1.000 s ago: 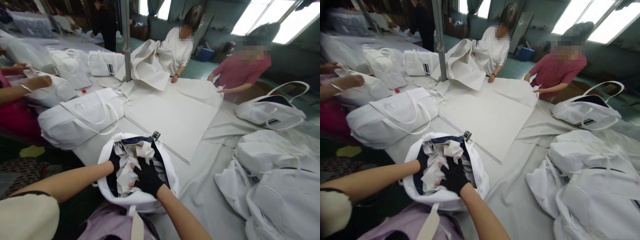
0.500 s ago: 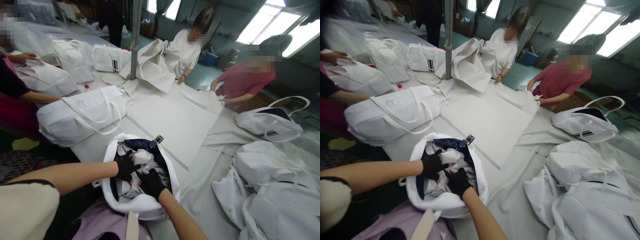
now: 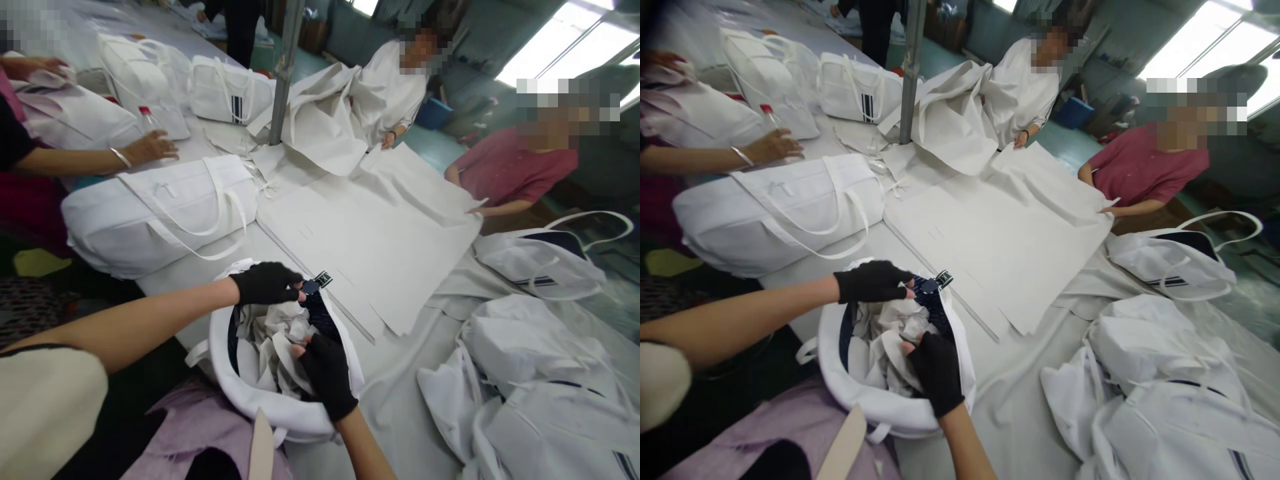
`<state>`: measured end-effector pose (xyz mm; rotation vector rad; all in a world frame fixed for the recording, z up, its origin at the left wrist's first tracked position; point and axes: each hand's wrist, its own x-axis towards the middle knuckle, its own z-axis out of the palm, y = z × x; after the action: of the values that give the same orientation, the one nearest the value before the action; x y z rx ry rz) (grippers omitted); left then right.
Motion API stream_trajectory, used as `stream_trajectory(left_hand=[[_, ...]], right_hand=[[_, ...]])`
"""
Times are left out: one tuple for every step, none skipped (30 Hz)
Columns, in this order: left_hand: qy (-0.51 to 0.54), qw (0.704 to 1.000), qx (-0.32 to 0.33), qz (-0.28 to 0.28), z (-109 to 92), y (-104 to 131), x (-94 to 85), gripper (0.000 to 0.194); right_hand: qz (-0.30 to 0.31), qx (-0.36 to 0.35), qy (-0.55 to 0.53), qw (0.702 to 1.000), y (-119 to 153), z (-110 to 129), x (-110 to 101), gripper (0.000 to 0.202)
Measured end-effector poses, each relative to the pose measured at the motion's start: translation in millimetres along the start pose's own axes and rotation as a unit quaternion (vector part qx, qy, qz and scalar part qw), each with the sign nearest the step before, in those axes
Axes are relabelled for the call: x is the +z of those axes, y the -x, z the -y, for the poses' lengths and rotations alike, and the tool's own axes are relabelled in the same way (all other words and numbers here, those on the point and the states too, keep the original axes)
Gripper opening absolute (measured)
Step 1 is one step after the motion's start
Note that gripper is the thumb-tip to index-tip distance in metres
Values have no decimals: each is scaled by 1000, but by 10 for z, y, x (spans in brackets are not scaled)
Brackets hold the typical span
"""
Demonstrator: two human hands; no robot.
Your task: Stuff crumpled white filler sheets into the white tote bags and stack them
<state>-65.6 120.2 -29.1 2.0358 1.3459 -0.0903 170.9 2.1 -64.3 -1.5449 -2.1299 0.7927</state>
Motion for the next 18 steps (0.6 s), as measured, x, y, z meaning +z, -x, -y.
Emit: stream_trajectory(left_hand=[[-10, 1000, -6, -17, -21, -122, -89, 39], [-22, 1000, -2, -15, -38, -250, -150, 37], [-36, 999, 9, 0, -53, -376, -184, 35], [-46, 999, 16, 11, -69, -492, -192, 34], [-58, 998, 24, 23, -88, -588, -179, 38], [-69, 996, 33, 36, -109, -659, -151, 42], [-77, 995, 44, 46, -133, -698, -117, 46], [-82, 994, 54, 55, -158, -703, -86, 48], [-95, 991, 74, 50, -182, -674, -66, 45], [-116, 988, 101, 32, -201, -617, -62, 39], [-140, 981, 131, 6, -211, -538, -79, 31], [-167, 972, 166, -25, -210, -449, -118, 26], [-193, 959, 200, -62, -194, -359, -176, 24], [-215, 944, 232, -98, -162, -279, -247, 24], [-231, 930, 254, -131, -116, -217, -325, 24], [-240, 921, 263, -160, -60, -177, -399, 24], [-253, 911, 266, -190, 0, -160, -464, 23], [-264, 903, 261, -216, 59, -163, -513, 22]], right_hand=[[-20, -25, 14, 999, -81, 53, -12, 33], [-27, -52, 31, 998, -159, 99, -2, 43], [-21, -79, 52, 995, -227, 135, 31, 59], [2, -99, 71, 993, -279, 162, 87, 78], [39, -110, 89, 989, -312, 178, 161, 96], [85, -109, 105, 985, -325, 182, 250, 108], [132, -100, 118, 979, -322, 173, 350, 115], [176, -86, 128, 972, -311, 150, 454, 118], [215, -73, 135, 965, -299, 113, 561, 119], [247, -63, 141, 957, -293, 65, 667, 119], [270, -56, 148, 950, -297, 6, 772, 119], [285, -48, 156, 944, -315, -60, 876, 118], [292, -39, 164, 941, -344, -128, 977, 117], [293, -29, 173, 940, -383, -194, 1074, 115], [287, -19, 181, 940, -427, -251, 1162, 112], [280, -13, 186, 942, -471, -295, 1236, 109], [273, -10, 181, 945, -513, -321, 1291, 107], [267, -11, 167, 949, -550, -328, 1321, 105]])
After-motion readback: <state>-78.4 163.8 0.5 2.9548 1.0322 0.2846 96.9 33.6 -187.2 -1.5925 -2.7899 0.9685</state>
